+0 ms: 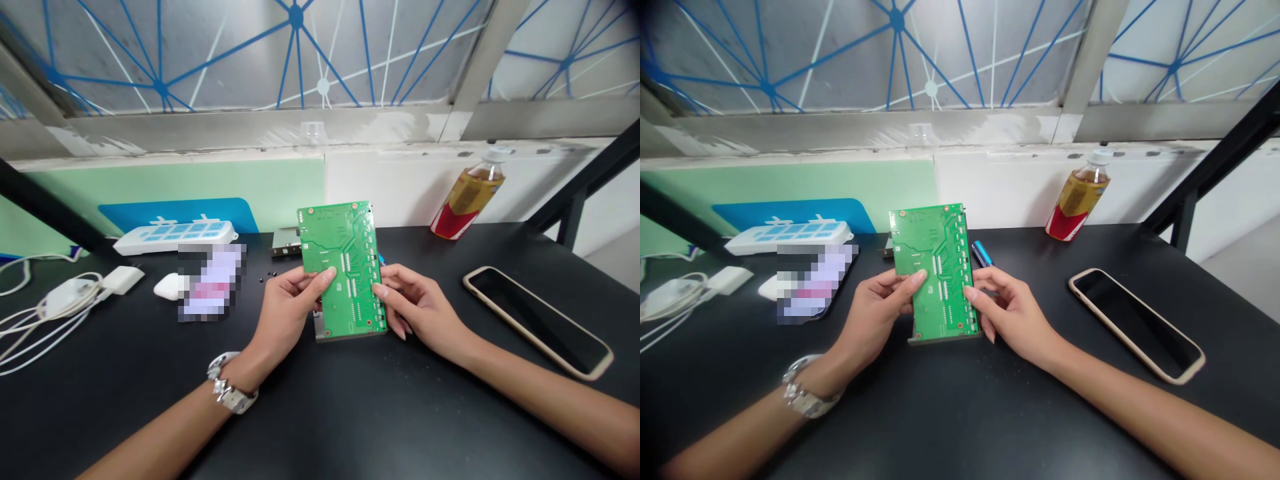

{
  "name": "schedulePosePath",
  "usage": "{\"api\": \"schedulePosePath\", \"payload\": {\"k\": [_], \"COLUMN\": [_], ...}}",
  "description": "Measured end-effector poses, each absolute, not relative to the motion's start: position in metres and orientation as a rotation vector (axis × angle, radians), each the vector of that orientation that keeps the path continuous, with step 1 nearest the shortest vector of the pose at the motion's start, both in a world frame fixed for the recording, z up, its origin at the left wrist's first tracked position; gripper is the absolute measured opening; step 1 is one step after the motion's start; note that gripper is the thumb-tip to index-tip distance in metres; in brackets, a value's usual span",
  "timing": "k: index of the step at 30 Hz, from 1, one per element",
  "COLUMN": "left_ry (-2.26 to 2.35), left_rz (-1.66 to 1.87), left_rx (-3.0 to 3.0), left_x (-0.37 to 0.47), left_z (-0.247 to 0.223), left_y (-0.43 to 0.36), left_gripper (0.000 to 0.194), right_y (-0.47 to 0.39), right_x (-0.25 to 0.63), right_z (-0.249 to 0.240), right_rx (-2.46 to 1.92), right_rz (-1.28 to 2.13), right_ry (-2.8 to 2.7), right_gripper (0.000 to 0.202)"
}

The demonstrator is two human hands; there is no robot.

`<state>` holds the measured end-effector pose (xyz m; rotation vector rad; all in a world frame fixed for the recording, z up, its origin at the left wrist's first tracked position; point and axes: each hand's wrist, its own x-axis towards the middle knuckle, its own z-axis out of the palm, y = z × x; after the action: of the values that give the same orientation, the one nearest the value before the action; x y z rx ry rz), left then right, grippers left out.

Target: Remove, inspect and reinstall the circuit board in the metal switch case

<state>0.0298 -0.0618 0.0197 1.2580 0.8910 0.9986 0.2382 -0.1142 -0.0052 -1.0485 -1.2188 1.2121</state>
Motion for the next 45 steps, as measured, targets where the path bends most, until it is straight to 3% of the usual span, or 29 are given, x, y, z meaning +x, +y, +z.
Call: {"api": "schedulePosePath", "payload": {"k": [5, 10, 22, 45], "left_ry": [0.847, 0.845, 0.520, 0.373], "left_rz": [1.028, 1.109, 1.100, 1.088], "left_rx": [1.302, 1.315, 1.396, 1.838], "left_x": [0.030, 0.025, 0.021, 0.018], "left_z": [0.023, 0.023, 0.020, 0.015], "left_y": [-0.061, -0.056, -0.055, -0.069], "left_gripper": [0.031, 0.049, 0.039, 0.020], "right_y": [-0.115, -0.116, -0.111, -0.110], "right_x": [0.239, 0.240, 0.244, 0.244], "right_z": [-0.003, -0.004, -0.005, 0.001], "right_rx": [-0.976, -0.932, -1.036, -1.124], "right_rz": [1.292, 1.314, 1.472, 1.497], "right_ry": [-1.221, -1.229, -1.140, -1.267], "right_gripper": [0.030, 0.026, 0.032, 0.038]}}
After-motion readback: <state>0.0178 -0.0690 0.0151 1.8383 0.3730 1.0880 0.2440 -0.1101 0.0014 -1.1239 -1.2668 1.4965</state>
